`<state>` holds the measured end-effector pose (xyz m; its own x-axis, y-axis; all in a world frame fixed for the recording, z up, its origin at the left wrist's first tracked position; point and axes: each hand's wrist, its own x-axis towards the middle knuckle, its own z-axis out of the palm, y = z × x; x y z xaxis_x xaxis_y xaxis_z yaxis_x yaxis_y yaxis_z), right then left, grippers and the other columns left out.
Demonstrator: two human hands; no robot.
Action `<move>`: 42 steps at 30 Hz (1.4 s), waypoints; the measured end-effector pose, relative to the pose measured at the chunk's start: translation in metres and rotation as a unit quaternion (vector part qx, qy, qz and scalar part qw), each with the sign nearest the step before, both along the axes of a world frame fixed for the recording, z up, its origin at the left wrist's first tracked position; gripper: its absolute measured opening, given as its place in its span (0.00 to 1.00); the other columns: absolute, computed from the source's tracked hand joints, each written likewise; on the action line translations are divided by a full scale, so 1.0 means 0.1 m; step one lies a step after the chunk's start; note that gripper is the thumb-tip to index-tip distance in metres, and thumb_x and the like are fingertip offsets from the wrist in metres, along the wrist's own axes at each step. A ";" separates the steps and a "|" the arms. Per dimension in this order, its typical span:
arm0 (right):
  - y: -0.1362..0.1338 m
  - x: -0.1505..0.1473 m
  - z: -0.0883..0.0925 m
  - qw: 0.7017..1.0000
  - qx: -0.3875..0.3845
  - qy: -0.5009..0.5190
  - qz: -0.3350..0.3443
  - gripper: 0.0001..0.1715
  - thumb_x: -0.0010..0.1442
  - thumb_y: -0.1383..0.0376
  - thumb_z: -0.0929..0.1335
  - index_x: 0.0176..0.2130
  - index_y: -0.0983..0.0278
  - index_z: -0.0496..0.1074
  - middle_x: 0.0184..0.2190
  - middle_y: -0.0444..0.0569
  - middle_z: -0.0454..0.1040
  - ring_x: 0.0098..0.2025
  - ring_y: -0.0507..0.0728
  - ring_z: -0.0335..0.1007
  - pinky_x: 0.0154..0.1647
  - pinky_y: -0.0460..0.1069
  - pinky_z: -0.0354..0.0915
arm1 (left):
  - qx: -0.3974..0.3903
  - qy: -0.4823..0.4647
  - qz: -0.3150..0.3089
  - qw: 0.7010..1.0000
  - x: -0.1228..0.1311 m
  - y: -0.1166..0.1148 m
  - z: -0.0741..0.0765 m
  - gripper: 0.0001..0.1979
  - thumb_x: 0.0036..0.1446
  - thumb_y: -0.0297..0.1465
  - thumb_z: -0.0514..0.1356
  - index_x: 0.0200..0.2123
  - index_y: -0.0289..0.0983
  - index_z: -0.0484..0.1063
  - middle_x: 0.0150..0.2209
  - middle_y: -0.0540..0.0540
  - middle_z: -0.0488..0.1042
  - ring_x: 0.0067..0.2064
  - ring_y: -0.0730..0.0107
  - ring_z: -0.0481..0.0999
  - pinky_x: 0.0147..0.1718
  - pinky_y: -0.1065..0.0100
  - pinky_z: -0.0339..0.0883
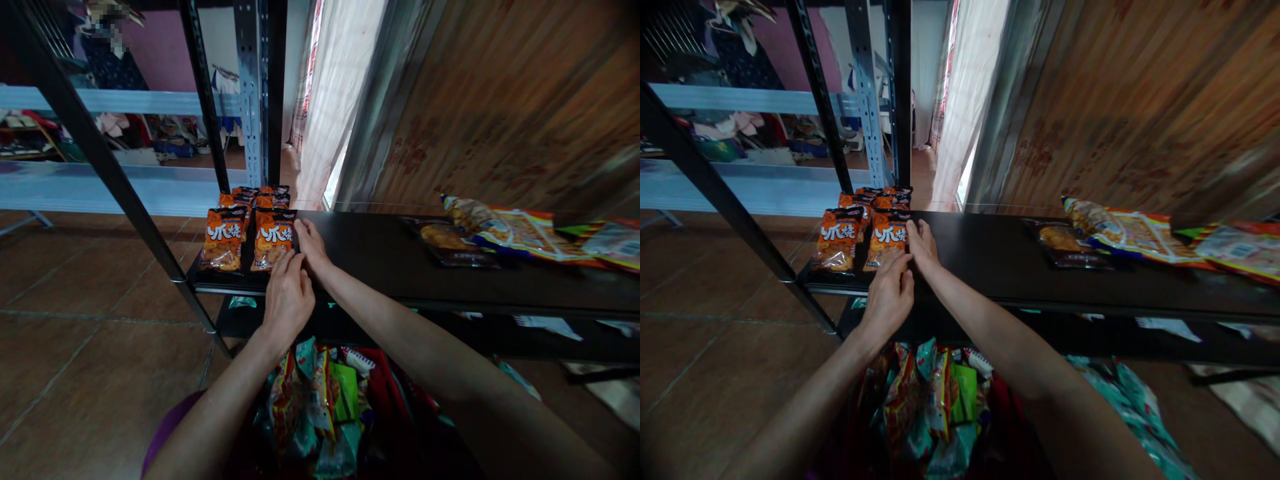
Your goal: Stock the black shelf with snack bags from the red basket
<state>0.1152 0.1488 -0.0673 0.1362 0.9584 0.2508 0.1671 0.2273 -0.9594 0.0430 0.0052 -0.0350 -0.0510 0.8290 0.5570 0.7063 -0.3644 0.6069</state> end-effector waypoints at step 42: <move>-3.24 1.47 -2.32 0.887 -0.422 0.178 -0.053 0.25 0.32 0.57 0.75 0.34 0.63 0.76 0.27 0.48 0.78 0.33 0.61 0.75 0.36 0.54 0.69 | -0.482 0.042 -0.219 0.847 0.11 -1.26 -2.04 0.28 0.54 0.39 0.54 0.57 0.35 0.66 0.58 0.40 0.67 0.60 0.60 0.64 0.58 0.64 0.55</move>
